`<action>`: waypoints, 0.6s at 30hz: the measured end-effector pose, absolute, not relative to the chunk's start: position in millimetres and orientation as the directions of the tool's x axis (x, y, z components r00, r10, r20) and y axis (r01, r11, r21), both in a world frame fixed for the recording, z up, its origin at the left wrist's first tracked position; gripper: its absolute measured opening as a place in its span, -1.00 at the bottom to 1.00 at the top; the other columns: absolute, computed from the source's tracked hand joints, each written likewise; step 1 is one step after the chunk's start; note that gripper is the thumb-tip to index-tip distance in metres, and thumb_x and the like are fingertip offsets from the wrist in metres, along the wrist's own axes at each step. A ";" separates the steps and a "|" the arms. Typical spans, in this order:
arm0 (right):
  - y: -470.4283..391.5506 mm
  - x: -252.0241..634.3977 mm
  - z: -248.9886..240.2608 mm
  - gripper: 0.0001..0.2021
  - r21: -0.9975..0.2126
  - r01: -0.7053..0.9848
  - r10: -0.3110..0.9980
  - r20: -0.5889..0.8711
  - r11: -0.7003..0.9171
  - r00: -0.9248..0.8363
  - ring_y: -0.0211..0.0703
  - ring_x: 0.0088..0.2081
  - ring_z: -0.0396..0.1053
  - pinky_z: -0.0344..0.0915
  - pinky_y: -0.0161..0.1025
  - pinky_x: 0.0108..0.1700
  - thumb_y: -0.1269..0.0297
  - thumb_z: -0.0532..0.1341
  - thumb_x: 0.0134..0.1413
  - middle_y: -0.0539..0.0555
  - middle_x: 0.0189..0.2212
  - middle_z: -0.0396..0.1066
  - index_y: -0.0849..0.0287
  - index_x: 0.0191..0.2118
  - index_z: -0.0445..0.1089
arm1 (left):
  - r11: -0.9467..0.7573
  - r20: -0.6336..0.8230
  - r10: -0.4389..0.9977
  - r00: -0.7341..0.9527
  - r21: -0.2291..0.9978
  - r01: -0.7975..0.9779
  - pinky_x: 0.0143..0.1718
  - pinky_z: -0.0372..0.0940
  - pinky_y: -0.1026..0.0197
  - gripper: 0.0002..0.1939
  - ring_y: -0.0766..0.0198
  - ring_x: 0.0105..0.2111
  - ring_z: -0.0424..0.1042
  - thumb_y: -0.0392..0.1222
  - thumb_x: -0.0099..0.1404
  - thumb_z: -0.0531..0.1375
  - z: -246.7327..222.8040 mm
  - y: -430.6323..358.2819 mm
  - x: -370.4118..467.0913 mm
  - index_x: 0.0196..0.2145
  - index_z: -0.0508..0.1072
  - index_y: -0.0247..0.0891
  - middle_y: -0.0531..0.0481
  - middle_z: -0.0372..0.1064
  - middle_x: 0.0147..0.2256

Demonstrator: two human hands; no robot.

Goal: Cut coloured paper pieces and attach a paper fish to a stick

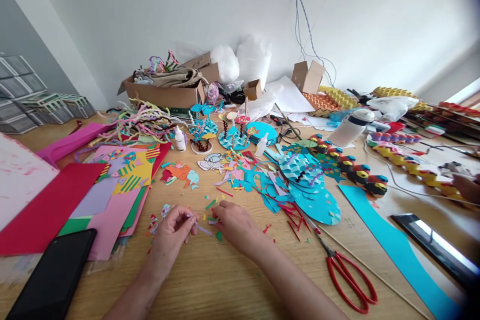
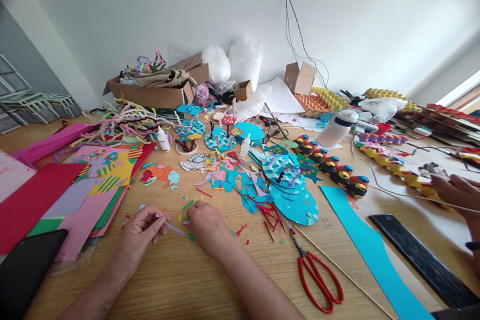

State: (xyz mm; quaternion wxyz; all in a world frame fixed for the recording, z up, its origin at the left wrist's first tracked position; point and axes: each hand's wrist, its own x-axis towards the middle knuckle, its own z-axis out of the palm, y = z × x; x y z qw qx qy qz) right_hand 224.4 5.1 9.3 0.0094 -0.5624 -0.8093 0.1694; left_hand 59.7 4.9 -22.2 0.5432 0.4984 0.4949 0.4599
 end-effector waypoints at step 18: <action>10.2 225.7 9.2 -0.85 -0.306 0.900 0.930 -0.100 0.310 -0.354 -0.18 -0.32 0.34 0.18 -0.33 -0.33 0.47 0.06 -0.06 0.12 -0.38 0.40 0.24 -0.38 0.37 | 0.097 -0.104 0.988 0.113 0.993 0.071 -0.68 0.07 0.36 -0.80 0.40 -0.72 0.16 -0.06 -0.10 0.24 -22.6 5.7 60.8 -0.61 0.37 -0.23 0.16 0.20 -0.74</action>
